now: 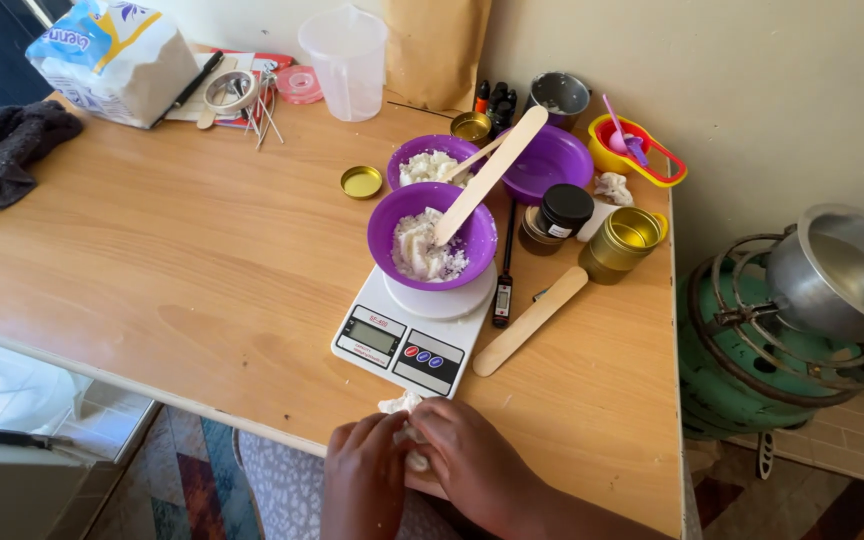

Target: Wiping the inside of small metal jars with a cloth and placing them into a pot of water on a stove to clean them.

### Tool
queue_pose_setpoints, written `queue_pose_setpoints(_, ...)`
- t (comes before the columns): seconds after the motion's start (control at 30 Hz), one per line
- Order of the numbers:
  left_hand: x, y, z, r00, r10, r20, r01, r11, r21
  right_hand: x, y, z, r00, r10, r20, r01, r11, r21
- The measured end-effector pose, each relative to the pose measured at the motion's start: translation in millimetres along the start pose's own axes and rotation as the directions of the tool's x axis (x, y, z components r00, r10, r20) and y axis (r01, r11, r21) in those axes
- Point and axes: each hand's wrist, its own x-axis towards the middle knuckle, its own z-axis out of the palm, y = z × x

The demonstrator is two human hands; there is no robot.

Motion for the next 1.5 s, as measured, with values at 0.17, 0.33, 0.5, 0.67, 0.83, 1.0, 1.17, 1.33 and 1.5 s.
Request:
queue_pose_setpoints(0.17, 9, -6, -17, 0.993, -0.084, -0.08, 0.091, 0.992, 0.093, -5, 15, 22, 0.994, -0.11, -0.014, 0.108, 0.988, -0.115)
queue_pose_setpoints(0.33, -4, 5, -14, 0.993, 0.047, -0.108, -0.055, 0.996, -0.071, 8, -3, 14, 0.983, -0.182, -0.039, 0.178, 0.98, -0.093)
queue_pose_setpoints(0.5, -11, -18, 4, 0.998, -0.054, 0.039, 0.056, 0.997, -0.06, 7, -5, 2, 1.0, 0.024, 0.015, -0.027, 0.947, 0.32)
queue_pose_setpoints(0.67, -4, -22, 3, 0.989, -0.147, 0.024, 0.148, 0.988, -0.039, -11, -5, -5, 0.969, 0.203, 0.139, -0.244, 0.852, 0.463)
queue_pose_setpoints(0.83, 13, -29, -10, 0.963, -0.266, 0.046, 0.267, 0.964, -0.014, -38, 24, -2, 0.921, 0.365, 0.138, -0.38, 0.762, 0.525)
queue_pose_setpoints(1.0, 34, -25, -34, 0.912, -0.408, 0.043, 0.405, 0.912, 0.059, -70, 47, -3, 0.89, 0.449, -0.084, -0.262, 0.654, 0.71)
queue_pose_setpoints(1.17, 52, -38, -42, 0.922, -0.387, -0.026, 0.388, 0.92, 0.058, -82, 49, 5, 0.815, 0.549, -0.185, -0.323, 0.695, 0.642)
queue_pose_setpoints(1.33, 75, -65, -43, 0.929, -0.359, -0.091, 0.366, 0.927, 0.082, -78, 51, 16, 0.862, 0.194, -0.469, -0.097, 0.97, 0.222)
queue_pose_setpoints(1.5, 108, -78, -52, 0.934, -0.356, 0.006, 0.355, 0.932, 0.068, -86, 90, 34, 0.927, -0.073, -0.368, 0.028, 0.992, -0.125)
